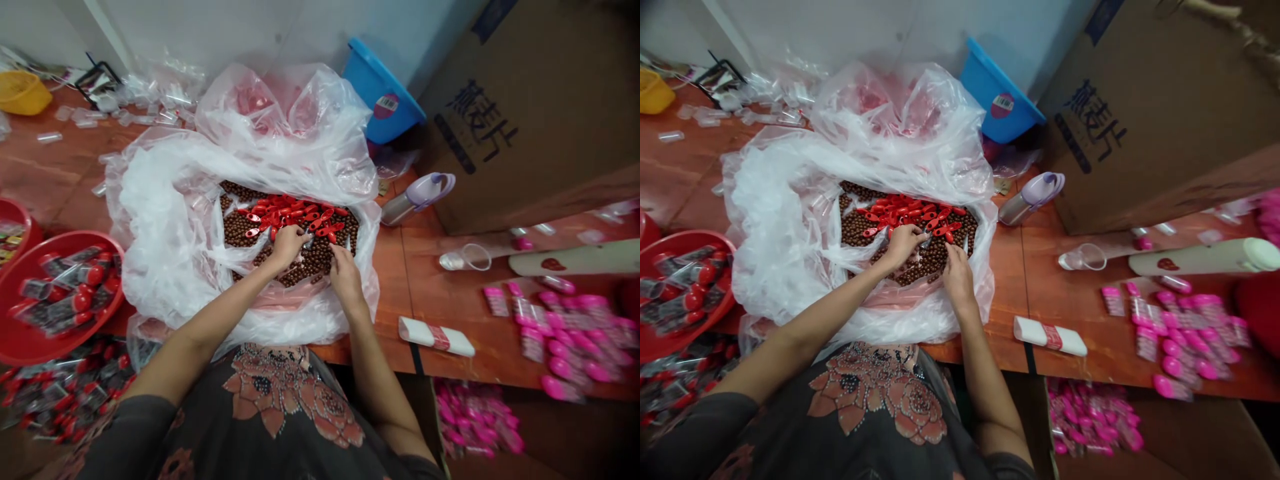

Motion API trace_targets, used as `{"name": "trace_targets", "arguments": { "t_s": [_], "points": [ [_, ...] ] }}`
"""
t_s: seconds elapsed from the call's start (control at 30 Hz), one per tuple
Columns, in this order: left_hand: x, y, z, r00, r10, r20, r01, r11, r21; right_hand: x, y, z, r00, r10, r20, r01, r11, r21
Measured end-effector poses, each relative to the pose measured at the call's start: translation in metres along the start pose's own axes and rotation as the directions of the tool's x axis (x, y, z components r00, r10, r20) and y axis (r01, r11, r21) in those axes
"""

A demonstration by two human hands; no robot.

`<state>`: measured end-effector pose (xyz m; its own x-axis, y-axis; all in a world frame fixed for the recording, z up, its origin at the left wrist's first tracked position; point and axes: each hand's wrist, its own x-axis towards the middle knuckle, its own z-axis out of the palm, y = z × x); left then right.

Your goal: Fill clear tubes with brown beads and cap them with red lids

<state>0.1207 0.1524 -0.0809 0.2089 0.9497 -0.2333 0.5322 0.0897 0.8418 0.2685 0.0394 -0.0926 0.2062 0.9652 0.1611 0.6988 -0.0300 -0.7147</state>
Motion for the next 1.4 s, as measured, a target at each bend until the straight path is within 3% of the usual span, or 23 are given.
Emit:
{"name": "trace_targets", "arguments": {
  "t_s": [0.13,0.3,0.37,0.5,0.7,0.87,1.0,1.13,1.3,1.4],
  "points": [
    [0.005,-0.005,0.01,0.989,0.084,-0.122,-0.088,0.996,-0.033,0.004,0.004,0.004,1.0,0.005,-0.007,-0.005,1.0,0.014],
    [0.005,-0.01,0.013,0.987,0.131,-0.095,-0.153,0.943,-0.296,0.01,0.003,0.004,1.0,0.015,0.002,-0.015,0.999,0.033],
    [0.002,-0.01,0.008,0.995,0.084,-0.048,-0.096,0.891,-0.444,0.012,0.0,0.002,1.0,0.016,0.01,-0.016,0.999,0.037],
    [-0.012,-0.008,-0.007,0.998,-0.02,0.063,0.055,0.779,-0.625,0.016,-0.011,-0.002,1.0,0.009,-0.001,-0.009,0.999,0.044],
    [-0.043,-0.008,-0.039,0.989,-0.059,0.137,0.141,0.676,-0.723,0.015,-0.032,0.009,0.997,-0.033,0.073,0.018,0.978,0.206],
    [-0.072,-0.008,-0.067,0.987,-0.015,0.157,0.139,0.561,-0.816,0.011,-0.046,0.024,0.984,-0.07,0.161,0.054,0.993,0.103],
    [-0.089,-0.013,-0.084,0.986,-0.006,0.166,0.137,0.586,-0.799,0.012,-0.058,0.034,0.948,-0.139,0.285,0.164,0.984,-0.066],
    [-0.099,-0.022,-0.094,0.987,-0.007,0.163,0.131,0.632,-0.763,0.014,-0.066,0.042,0.897,-0.194,0.397,0.254,0.962,-0.103],
    [-0.108,-0.036,-0.101,0.992,-0.022,0.121,0.107,0.644,-0.758,0.011,-0.059,0.05,0.94,-0.079,0.331,0.082,0.997,0.006],
    [-0.112,-0.043,-0.102,0.988,-0.064,0.143,0.151,0.645,-0.749,0.008,-0.05,0.052,0.956,0.01,0.293,-0.066,0.981,0.181]
  ]
}}
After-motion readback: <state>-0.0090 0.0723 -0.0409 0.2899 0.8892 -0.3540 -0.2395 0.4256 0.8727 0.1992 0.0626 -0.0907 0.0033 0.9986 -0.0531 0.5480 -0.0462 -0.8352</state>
